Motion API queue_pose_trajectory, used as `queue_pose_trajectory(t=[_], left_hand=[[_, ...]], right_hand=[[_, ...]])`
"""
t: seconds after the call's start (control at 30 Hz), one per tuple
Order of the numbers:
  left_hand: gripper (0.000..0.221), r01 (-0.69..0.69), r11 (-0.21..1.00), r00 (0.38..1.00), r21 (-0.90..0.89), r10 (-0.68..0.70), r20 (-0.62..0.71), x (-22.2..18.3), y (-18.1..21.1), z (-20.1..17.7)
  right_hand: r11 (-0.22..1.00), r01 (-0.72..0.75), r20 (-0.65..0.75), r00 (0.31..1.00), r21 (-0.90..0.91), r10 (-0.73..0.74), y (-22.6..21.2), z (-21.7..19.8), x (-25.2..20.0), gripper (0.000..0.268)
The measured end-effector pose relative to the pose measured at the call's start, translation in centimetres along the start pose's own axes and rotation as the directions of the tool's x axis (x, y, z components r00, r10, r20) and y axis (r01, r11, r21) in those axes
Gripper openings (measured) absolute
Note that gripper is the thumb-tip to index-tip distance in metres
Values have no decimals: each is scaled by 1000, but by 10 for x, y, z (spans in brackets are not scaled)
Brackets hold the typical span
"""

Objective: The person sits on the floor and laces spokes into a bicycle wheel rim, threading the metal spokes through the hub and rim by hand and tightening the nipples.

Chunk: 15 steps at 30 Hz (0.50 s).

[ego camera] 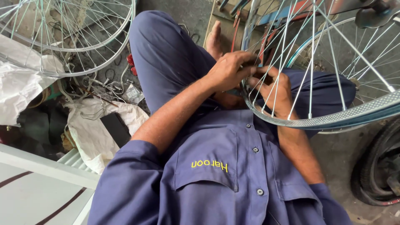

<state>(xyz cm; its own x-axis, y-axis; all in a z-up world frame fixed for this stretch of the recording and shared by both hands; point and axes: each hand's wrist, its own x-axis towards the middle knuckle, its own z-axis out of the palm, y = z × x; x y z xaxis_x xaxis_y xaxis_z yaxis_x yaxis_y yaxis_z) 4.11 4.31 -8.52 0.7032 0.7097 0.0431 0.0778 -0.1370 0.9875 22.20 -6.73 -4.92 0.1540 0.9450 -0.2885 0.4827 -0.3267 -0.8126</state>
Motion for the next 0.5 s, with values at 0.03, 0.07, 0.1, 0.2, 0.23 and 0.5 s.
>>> queue_pose_trajectory(t=[0.03,0.07,0.1,0.2,0.23,0.5], left_hand=[[37,47,998,995,-43,-42,95,-1,0,-6],[42,96,992,977,-79,-78,198,-2,-1,-10],[43,20,998,976,-51,-9,219,-1,0,-11],[43,-137,991,949,3,130,286,3,-1,-19],[40,-136,991,943,-2,130,306,2,-1,-20],[43,-362,842,931,401,307,196,-1,8,2]], right_hand=[[996,-13,11,1000,84,12,1,-2,-3,32],[985,-28,18,1000,170,25,2,-3,-8,33],[966,-43,26,999,254,38,2,-5,-14,34],[945,18,-12,1000,326,-15,-6,-1,-36,35],[969,174,-38,985,176,-170,-11,-3,-41,33],[844,472,-23,870,-254,-493,-30,-7,-54,21]])
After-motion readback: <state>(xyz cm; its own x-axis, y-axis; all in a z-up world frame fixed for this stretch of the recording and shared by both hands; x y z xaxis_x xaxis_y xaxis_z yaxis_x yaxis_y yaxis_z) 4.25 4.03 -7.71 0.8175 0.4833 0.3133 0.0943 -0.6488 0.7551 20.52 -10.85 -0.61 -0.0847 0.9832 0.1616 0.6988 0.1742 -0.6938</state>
